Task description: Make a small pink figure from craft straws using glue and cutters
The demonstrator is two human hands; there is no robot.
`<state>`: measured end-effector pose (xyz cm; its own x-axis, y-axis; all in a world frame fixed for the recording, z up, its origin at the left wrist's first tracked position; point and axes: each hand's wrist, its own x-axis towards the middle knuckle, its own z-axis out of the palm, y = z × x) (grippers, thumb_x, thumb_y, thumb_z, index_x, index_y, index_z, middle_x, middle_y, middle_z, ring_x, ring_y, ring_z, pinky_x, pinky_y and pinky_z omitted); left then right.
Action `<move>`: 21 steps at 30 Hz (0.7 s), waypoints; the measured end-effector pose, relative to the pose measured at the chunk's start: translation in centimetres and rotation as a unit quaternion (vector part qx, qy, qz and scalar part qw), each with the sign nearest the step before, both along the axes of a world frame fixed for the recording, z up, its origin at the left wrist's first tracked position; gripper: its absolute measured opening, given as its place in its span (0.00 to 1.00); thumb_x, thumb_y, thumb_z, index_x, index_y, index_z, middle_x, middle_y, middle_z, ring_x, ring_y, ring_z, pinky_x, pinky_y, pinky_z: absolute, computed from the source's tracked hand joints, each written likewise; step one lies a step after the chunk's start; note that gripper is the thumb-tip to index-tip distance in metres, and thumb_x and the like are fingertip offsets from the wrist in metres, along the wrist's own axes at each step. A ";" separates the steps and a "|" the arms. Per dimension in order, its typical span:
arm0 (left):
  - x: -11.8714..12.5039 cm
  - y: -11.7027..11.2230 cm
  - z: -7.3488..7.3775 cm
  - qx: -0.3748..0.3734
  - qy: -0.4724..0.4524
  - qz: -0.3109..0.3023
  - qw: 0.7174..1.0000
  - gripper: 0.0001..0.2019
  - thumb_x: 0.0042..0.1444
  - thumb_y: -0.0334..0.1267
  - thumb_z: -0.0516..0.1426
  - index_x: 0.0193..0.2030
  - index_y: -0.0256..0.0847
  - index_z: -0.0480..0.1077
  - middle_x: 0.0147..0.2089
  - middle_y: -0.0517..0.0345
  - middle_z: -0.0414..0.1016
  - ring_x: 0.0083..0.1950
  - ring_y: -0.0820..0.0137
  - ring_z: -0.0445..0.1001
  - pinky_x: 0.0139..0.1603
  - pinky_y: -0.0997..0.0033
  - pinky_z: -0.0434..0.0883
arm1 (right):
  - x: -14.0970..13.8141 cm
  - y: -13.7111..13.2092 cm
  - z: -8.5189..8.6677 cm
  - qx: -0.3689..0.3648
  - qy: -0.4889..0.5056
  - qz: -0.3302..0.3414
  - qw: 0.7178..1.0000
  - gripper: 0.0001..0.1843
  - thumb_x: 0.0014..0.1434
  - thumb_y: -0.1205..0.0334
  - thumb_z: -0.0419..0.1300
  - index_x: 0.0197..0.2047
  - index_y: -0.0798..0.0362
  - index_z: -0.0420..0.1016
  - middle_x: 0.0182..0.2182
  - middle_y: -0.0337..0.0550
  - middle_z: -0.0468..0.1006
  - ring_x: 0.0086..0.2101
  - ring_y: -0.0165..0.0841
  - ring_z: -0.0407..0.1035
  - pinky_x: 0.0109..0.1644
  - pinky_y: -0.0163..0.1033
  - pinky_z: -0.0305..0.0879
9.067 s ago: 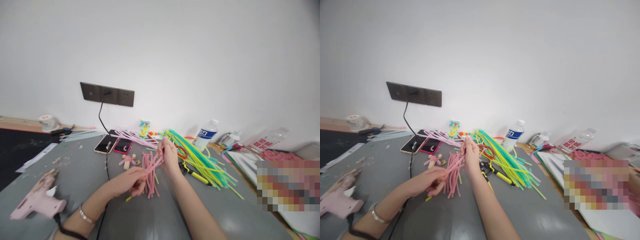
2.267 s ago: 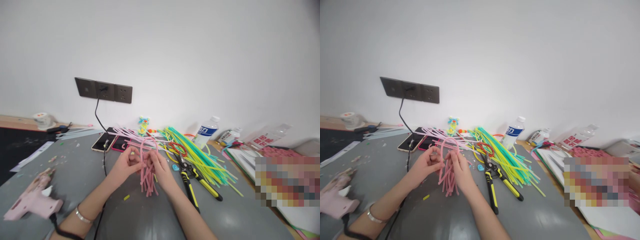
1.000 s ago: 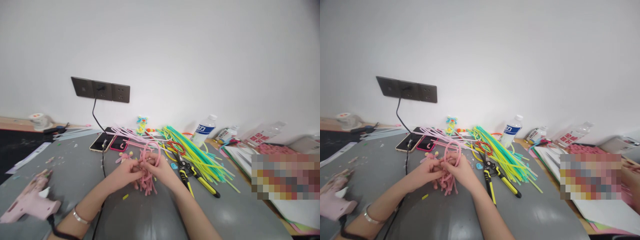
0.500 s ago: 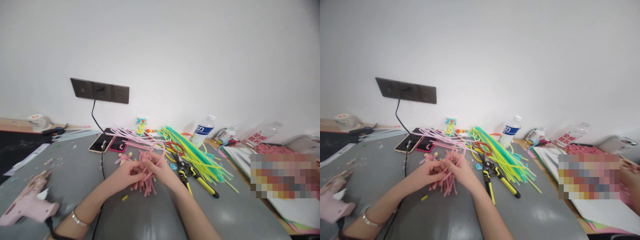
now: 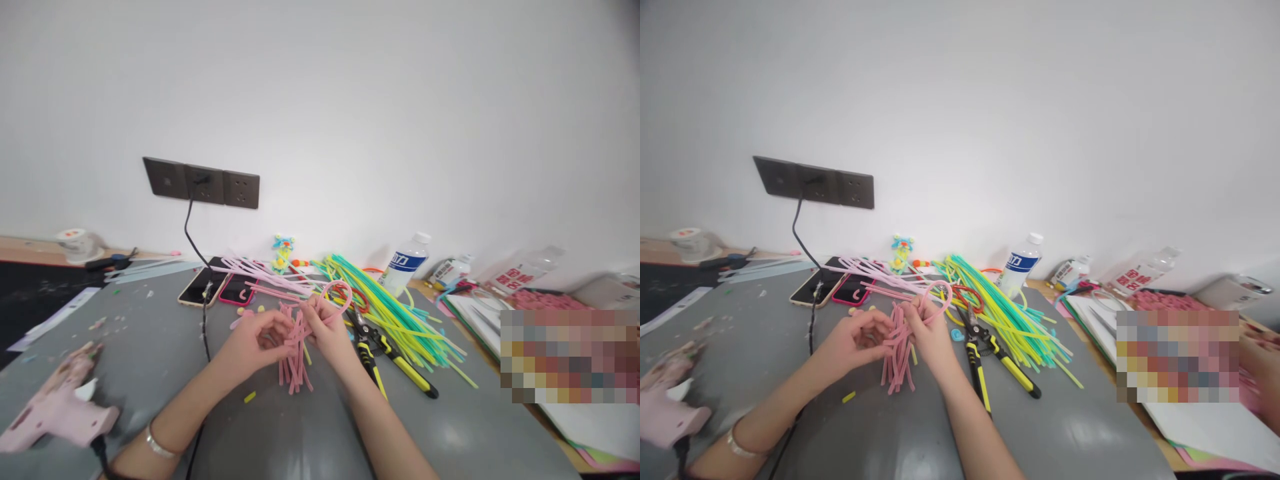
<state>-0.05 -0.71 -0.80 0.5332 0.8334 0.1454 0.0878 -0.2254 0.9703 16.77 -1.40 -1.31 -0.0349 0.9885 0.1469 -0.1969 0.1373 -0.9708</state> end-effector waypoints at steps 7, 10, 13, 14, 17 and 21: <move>0.0 0.1 -0.2 0.069 0.036 0.023 0.997 0.05 0.52 0.36 0.62 0.36 0.42 0.76 0.32 0.58 0.79 0.32 0.69 0.77 0.33 0.74 0.74 | -0.2 -0.1 -0.2 0.000 0.002 0.011 1.000 0.26 0.54 0.40 0.63 0.25 0.49 0.56 0.14 0.24 0.55 0.13 0.20 0.44 0.15 0.30 0.40; 0.0 0.1 -0.1 0.068 0.029 0.023 0.997 0.08 0.51 0.36 0.63 0.39 0.42 0.75 0.34 0.57 0.81 0.34 0.67 0.79 0.34 0.73 0.75 | -0.2 -0.2 -0.4 0.010 -0.010 -0.006 1.000 0.24 0.56 0.41 0.62 0.26 0.49 0.57 0.14 0.25 0.55 0.13 0.21 0.45 0.15 0.30 0.41; 0.0 0.1 -0.1 0.070 0.035 0.038 0.996 0.07 0.52 0.37 0.62 0.38 0.41 0.75 0.34 0.56 0.81 0.33 0.68 0.79 0.34 0.73 0.75 | -0.1 -0.3 -0.3 0.033 -0.044 -0.013 0.998 0.21 0.58 0.44 0.62 0.28 0.50 0.60 0.16 0.27 0.59 0.14 0.22 0.51 0.17 0.30 0.47; 0.0 0.1 -0.3 0.068 0.034 0.043 0.996 0.06 0.53 0.38 0.62 0.37 0.41 0.75 0.34 0.56 0.81 0.33 0.68 0.79 0.34 0.72 0.76 | -0.1 -0.3 -0.2 0.039 -0.053 -0.009 0.998 0.20 0.58 0.45 0.62 0.29 0.50 0.61 0.17 0.28 0.60 0.16 0.23 0.53 0.19 0.31 0.50; -0.1 0.3 -0.8 0.043 0.015 0.045 0.998 0.07 0.54 0.40 0.62 0.38 0.40 0.74 0.34 0.55 0.81 0.34 0.66 0.81 0.38 0.69 0.77 | -0.1 -0.4 0.1 0.042 -0.061 0.012 0.997 0.19 0.57 0.46 0.63 0.30 0.50 0.62 0.20 0.30 0.64 0.19 0.25 0.58 0.21 0.31 0.55; -0.2 0.4 -1.2 0.022 0.009 0.043 0.999 0.11 0.54 0.42 0.62 0.40 0.40 0.72 0.30 0.56 0.82 0.32 0.64 0.81 0.37 0.68 0.77 | 0.0 -0.3 0.1 0.042 -0.054 -0.002 0.998 0.18 0.55 0.48 0.66 0.29 0.51 0.64 0.20 0.32 0.68 0.19 0.25 0.61 0.20 0.31 0.56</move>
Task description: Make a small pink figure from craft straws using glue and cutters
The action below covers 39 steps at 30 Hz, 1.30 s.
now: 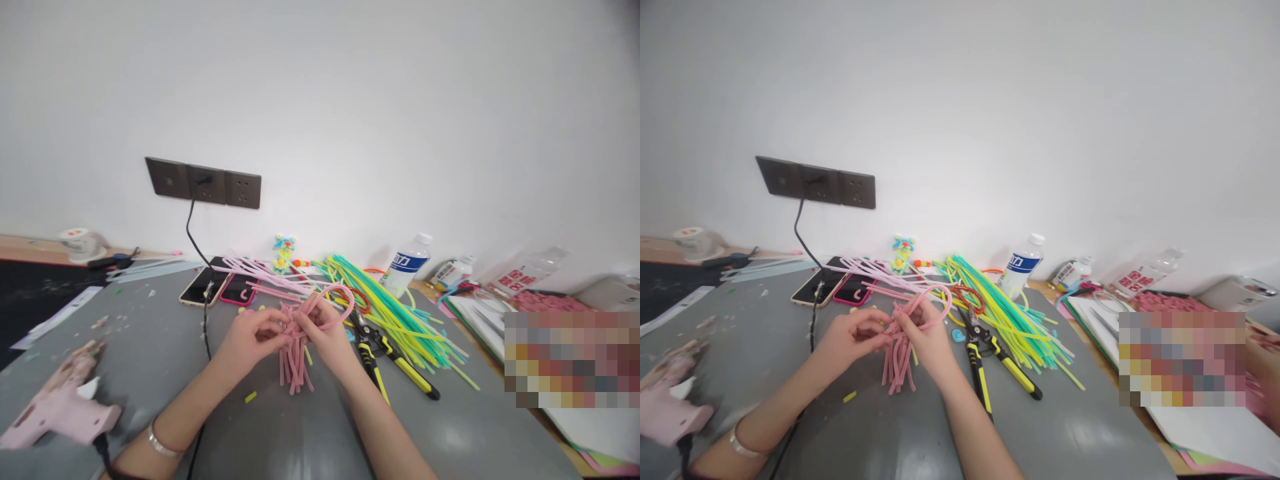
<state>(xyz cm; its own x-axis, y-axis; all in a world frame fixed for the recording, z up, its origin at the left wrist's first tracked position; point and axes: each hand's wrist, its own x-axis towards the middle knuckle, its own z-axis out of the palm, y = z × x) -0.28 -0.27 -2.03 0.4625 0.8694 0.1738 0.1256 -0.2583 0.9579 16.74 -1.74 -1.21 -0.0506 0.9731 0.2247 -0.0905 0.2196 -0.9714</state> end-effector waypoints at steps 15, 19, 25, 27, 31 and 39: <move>0.1 0.1 0.4 0.014 -0.015 0.030 0.999 0.07 0.51 0.39 0.63 0.31 0.39 0.71 0.22 0.63 0.76 0.23 0.73 0.75 0.25 0.77 0.71 | 0.0 0.1 0.6 0.009 0.054 -0.012 0.998 0.20 0.49 0.53 0.71 0.24 0.52 0.63 0.18 0.32 0.71 0.13 0.21 0.57 0.16 0.29 0.52; 0.1 0.2 0.3 0.015 -0.011 0.027 0.999 0.07 0.53 0.40 0.62 0.32 0.38 0.72 0.22 0.62 0.75 0.23 0.74 0.74 0.25 0.78 0.71 | -0.1 0.0 0.6 0.009 0.056 0.005 0.998 0.20 0.51 0.53 0.70 0.25 0.52 0.63 0.18 0.32 0.70 0.11 0.20 0.56 0.14 0.28 0.49; -0.1 0.3 0.6 -0.037 -0.033 -0.006 0.999 0.11 0.58 0.43 0.59 0.33 0.37 0.74 0.27 0.57 0.79 0.25 0.73 0.74 0.27 0.76 0.73 | 0.1 0.0 0.7 0.002 0.054 0.016 0.998 0.20 0.52 0.53 0.69 0.26 0.52 0.62 0.18 0.31 0.70 0.10 0.20 0.56 0.13 0.28 0.48; -0.1 0.3 0.8 -0.051 -0.036 -0.021 0.998 0.13 0.58 0.45 0.58 0.34 0.36 0.74 0.28 0.56 0.79 0.25 0.73 0.74 0.27 0.76 0.72 | 0.2 0.0 0.7 -0.001 0.055 0.017 0.998 0.20 0.52 0.53 0.69 0.26 0.52 0.62 0.17 0.31 0.69 0.10 0.20 0.56 0.13 0.28 0.48; 0.0 0.5 0.8 -0.077 -0.041 -0.045 0.995 0.14 0.57 0.47 0.59 0.33 0.36 0.74 0.25 0.60 0.76 0.24 0.74 0.74 0.27 0.76 0.72 | 0.2 0.0 0.8 -0.008 0.049 0.019 0.999 0.20 0.52 0.53 0.69 0.26 0.51 0.61 0.15 0.28 0.67 0.09 0.20 0.55 0.13 0.27 0.47; 0.0 0.7 0.3 -0.118 -0.035 -0.070 0.990 0.13 0.54 0.45 0.62 0.29 0.37 0.75 0.22 0.61 0.76 0.23 0.74 0.74 0.27 0.77 0.72 | 0.0 -0.2 1.2 -0.016 0.048 0.024 0.998 0.20 0.51 0.54 0.69 0.25 0.52 0.61 0.15 0.28 0.67 0.09 0.20 0.55 0.13 0.27 0.46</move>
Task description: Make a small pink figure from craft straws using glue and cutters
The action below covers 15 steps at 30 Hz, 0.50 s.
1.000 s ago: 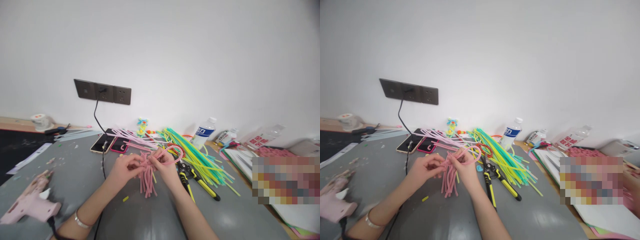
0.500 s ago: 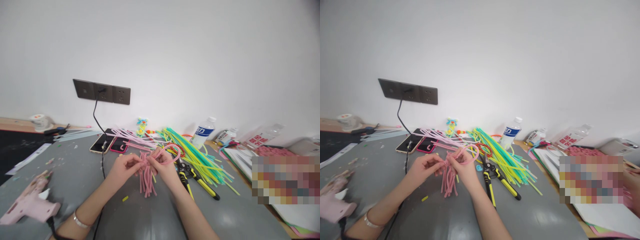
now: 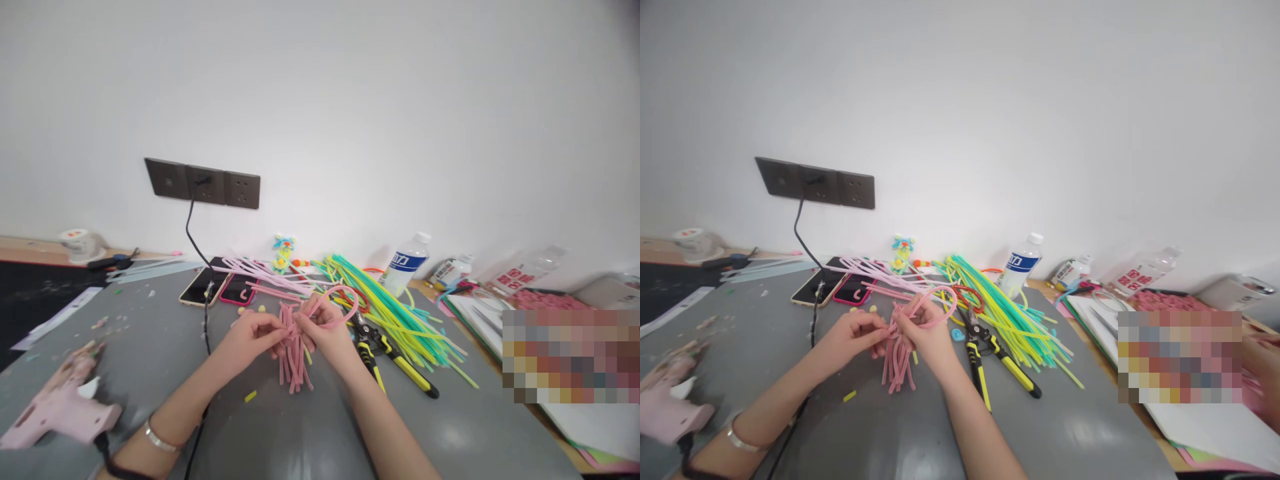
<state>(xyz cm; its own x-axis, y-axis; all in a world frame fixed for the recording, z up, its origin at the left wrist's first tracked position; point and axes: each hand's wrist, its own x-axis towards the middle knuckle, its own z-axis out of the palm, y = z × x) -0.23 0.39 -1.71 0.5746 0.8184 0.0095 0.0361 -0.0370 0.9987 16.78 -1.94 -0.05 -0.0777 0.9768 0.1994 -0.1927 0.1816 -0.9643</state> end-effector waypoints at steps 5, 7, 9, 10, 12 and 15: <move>0.1 -0.2 0.3 -0.033 -0.021 0.007 0.999 0.13 0.52 0.47 0.64 0.32 0.36 0.75 0.24 0.60 0.78 0.24 0.74 0.75 0.27 0.77 0.73 | 0.1 0.1 0.1 -0.006 -0.005 -0.007 1.000 0.20 0.49 0.54 0.70 0.24 0.52 0.61 0.15 0.28 0.68 0.10 0.19 0.54 0.12 0.27 0.45; 0.1 -0.3 0.4 -0.051 -0.031 0.009 0.998 0.14 0.50 0.47 0.65 0.33 0.36 0.76 0.25 0.59 0.79 0.25 0.73 0.76 0.29 0.76 0.74 | 0.1 0.1 0.0 -0.007 -0.011 -0.008 1.000 0.21 0.49 0.53 0.70 0.24 0.52 0.61 0.15 0.28 0.67 0.10 0.19 0.54 0.12 0.27 0.45; 0.1 -0.3 0.4 -0.066 -0.035 0.015 0.997 0.16 0.48 0.48 0.66 0.33 0.35 0.76 0.25 0.57 0.80 0.25 0.72 0.77 0.30 0.75 0.75 | 0.2 0.1 -0.1 -0.005 -0.017 -0.007 1.000 0.21 0.49 0.52 0.70 0.24 0.51 0.61 0.15 0.28 0.67 0.10 0.20 0.54 0.12 0.27 0.46; 0.1 -0.3 0.4 -0.071 -0.035 0.018 0.997 0.16 0.47 0.48 0.67 0.33 0.35 0.76 0.25 0.57 0.80 0.26 0.72 0.78 0.30 0.74 0.76 | 0.2 0.2 -0.2 -0.004 -0.019 -0.005 1.000 0.21 0.50 0.51 0.69 0.25 0.51 0.61 0.16 0.28 0.67 0.10 0.20 0.54 0.12 0.27 0.46; 0.1 -0.3 0.3 -0.081 -0.035 0.023 0.996 0.17 0.46 0.49 0.67 0.32 0.35 0.76 0.26 0.55 0.81 0.28 0.70 0.79 0.31 0.73 0.76 | 0.2 0.2 -0.4 -0.003 -0.023 -0.003 1.000 0.21 0.50 0.51 0.69 0.25 0.51 0.61 0.16 0.29 0.67 0.11 0.20 0.55 0.13 0.28 0.48; -0.1 -0.3 0.4 -0.098 -0.037 0.025 0.994 0.18 0.46 0.50 0.68 0.32 0.34 0.76 0.27 0.53 0.82 0.30 0.68 0.81 0.32 0.74 0.76 | 0.4 0.3 -0.4 0.004 -0.036 -0.005 0.999 0.19 0.50 0.53 0.69 0.25 0.52 0.63 0.18 0.30 0.68 0.14 0.21 0.58 0.16 0.28 0.53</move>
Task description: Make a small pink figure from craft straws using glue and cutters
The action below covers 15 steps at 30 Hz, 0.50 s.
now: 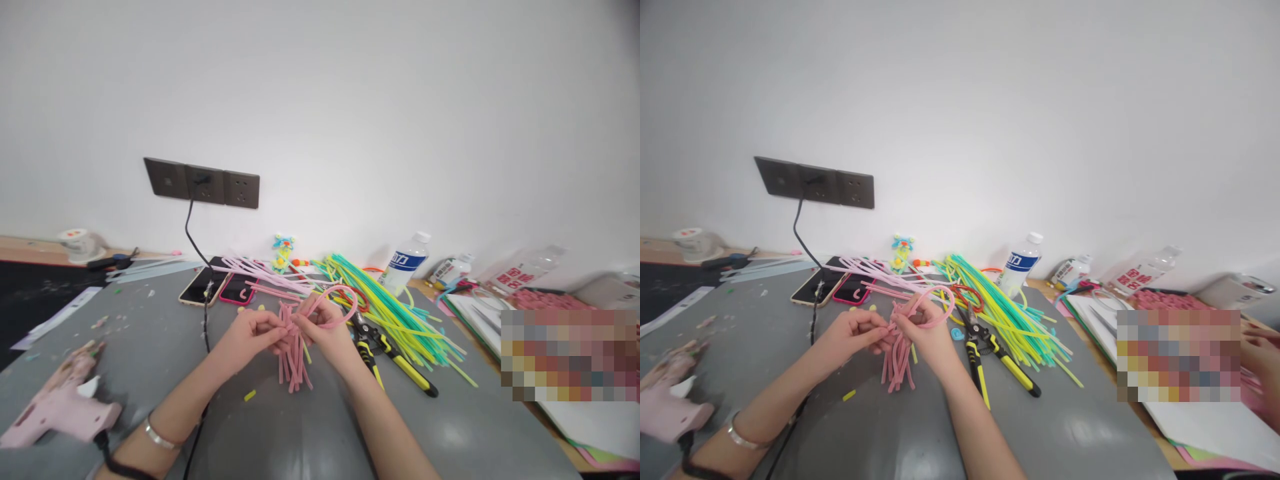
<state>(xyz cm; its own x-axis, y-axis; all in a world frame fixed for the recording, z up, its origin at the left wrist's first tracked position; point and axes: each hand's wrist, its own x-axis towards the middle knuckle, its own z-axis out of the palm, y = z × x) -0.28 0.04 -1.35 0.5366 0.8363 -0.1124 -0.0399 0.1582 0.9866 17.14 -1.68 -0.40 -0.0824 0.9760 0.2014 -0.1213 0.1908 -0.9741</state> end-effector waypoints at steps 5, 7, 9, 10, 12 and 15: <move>-0.3 -0.3 0.5 -0.057 -0.030 0.010 0.998 0.17 0.48 0.48 0.68 0.31 0.34 0.76 0.30 0.51 0.83 0.30 0.71 0.80 0.32 0.76 0.75 | 0.4 -0.3 0.1 0.017 -0.038 0.063 0.997 0.15 0.53 0.53 0.68 0.29 0.54 0.70 0.23 0.34 0.70 0.21 0.24 0.61 0.22 0.29 0.57; -0.4 -0.4 0.7 -0.081 -0.040 -0.001 0.996 0.17 0.47 0.48 0.68 0.30 0.33 0.76 0.29 0.52 0.82 0.29 0.72 0.80 0.31 0.78 0.74 | 0.6 -0.6 0.0 0.000 -0.032 0.099 0.995 0.14 0.53 0.53 0.68 0.35 0.53 0.72 0.25 0.34 0.71 0.21 0.23 0.61 0.21 0.28 0.56; -0.4 -0.5 0.9 -0.100 -0.046 -0.018 0.994 0.17 0.46 0.47 0.69 0.29 0.33 0.75 0.27 0.53 0.81 0.27 0.73 0.79 0.30 0.79 0.74 | 0.7 -0.7 -0.2 -0.026 -0.019 0.128 0.991 0.17 0.53 0.55 0.69 0.42 0.51 0.71 0.27 0.33 0.72 0.19 0.22 0.61 0.20 0.28 0.56; -0.4 -0.6 1.0 -0.108 -0.049 -0.024 0.993 0.17 0.45 0.47 0.69 0.28 0.33 0.75 0.26 0.53 0.81 0.27 0.74 0.79 0.30 0.80 0.74 | 0.7 -0.8 -0.2 -0.036 -0.017 0.138 0.990 0.18 0.53 0.55 0.69 0.44 0.51 0.71 0.26 0.33 0.73 0.19 0.22 0.61 0.20 0.28 0.57; -0.3 -0.7 1.2 -0.124 -0.055 -0.032 0.990 0.17 0.45 0.47 0.70 0.27 0.33 0.74 0.27 0.53 0.82 0.26 0.75 0.78 0.30 0.81 0.73 | 0.8 -0.8 -0.2 -0.047 -0.014 0.150 0.987 0.15 0.54 0.55 0.68 0.41 0.53 0.72 0.23 0.33 0.72 0.17 0.22 0.61 0.19 0.27 0.57; -0.2 -0.9 1.4 -0.139 -0.064 -0.042 0.987 0.18 0.44 0.47 0.70 0.26 0.34 0.71 0.29 0.52 0.82 0.26 0.75 0.78 0.28 0.81 0.73 | 0.7 -0.8 0.0 -0.053 0.006 0.149 0.987 0.14 0.55 0.54 0.67 0.33 0.54 0.71 0.18 0.32 0.70 0.15 0.22 0.61 0.18 0.27 0.57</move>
<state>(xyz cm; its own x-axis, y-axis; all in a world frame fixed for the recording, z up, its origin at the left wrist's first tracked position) -0.51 -0.82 0.09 0.6276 0.7345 -0.2581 -0.1365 0.4302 0.8923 17.83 -2.45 -0.45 -0.3679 0.9242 0.1023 -0.1677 0.0422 -0.9849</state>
